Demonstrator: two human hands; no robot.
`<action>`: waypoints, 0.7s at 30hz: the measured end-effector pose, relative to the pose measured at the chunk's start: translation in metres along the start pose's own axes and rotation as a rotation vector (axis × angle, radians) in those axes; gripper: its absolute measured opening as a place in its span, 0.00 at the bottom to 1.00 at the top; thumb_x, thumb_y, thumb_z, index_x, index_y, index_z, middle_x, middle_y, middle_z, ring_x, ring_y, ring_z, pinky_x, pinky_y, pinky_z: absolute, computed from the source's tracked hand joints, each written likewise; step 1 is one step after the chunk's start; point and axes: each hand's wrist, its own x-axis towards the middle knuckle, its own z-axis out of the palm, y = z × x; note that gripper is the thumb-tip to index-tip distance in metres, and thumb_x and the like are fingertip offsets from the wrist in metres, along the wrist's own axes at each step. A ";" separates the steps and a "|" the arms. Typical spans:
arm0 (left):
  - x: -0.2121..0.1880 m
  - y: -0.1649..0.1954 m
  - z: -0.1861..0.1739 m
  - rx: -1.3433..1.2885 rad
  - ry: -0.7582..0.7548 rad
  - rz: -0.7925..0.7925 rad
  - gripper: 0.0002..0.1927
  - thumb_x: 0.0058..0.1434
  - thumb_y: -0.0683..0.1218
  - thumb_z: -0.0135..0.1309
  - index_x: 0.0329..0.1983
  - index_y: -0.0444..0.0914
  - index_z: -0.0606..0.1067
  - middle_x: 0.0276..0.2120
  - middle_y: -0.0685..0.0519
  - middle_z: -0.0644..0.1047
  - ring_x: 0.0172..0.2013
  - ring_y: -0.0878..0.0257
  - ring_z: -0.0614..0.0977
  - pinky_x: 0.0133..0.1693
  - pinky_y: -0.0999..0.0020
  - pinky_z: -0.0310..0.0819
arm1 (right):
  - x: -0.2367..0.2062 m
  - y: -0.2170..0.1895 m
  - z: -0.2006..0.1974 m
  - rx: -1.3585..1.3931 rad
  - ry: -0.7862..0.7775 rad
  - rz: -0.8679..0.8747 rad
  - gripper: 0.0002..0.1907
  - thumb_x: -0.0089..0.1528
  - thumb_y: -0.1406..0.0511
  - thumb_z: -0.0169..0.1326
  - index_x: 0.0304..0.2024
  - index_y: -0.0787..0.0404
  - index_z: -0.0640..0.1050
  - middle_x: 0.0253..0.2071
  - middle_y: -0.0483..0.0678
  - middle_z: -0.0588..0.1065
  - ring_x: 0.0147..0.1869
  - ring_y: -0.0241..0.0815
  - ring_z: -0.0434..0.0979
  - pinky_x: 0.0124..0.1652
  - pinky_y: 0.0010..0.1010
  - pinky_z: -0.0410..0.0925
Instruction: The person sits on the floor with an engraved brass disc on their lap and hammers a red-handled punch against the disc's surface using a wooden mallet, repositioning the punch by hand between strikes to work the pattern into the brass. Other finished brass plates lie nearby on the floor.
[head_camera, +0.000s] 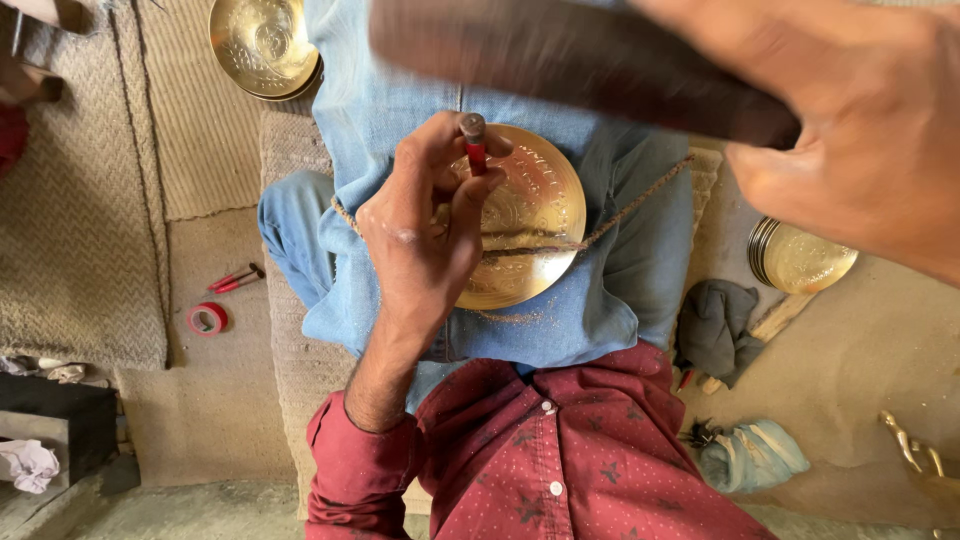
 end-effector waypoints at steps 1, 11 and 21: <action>-0.001 0.001 0.000 -0.057 -0.001 -0.008 0.21 0.70 0.31 0.60 0.62 0.35 0.68 0.47 0.52 0.83 0.35 0.71 0.87 0.35 0.79 0.79 | -0.001 0.000 0.001 0.003 0.004 -0.006 0.44 0.52 0.76 0.64 0.70 0.50 0.71 0.31 0.52 0.76 0.29 0.47 0.77 0.35 0.38 0.72; -0.003 0.001 0.000 -0.046 0.000 -0.003 0.20 0.71 0.30 0.59 0.61 0.35 0.67 0.48 0.51 0.83 0.41 0.68 0.89 0.40 0.78 0.84 | -0.003 -0.003 0.007 0.005 0.107 -0.068 0.43 0.51 0.76 0.64 0.69 0.49 0.72 0.34 0.51 0.75 0.29 0.48 0.75 0.32 0.37 0.71; -0.002 0.001 0.000 0.005 0.025 -0.005 0.20 0.69 0.31 0.60 0.59 0.35 0.68 0.47 0.51 0.83 0.39 0.68 0.89 0.39 0.77 0.82 | 0.004 -0.004 -0.006 0.326 0.123 0.042 0.42 0.50 0.81 0.58 0.69 0.58 0.72 0.50 0.54 0.79 0.19 0.44 0.69 0.21 0.34 0.63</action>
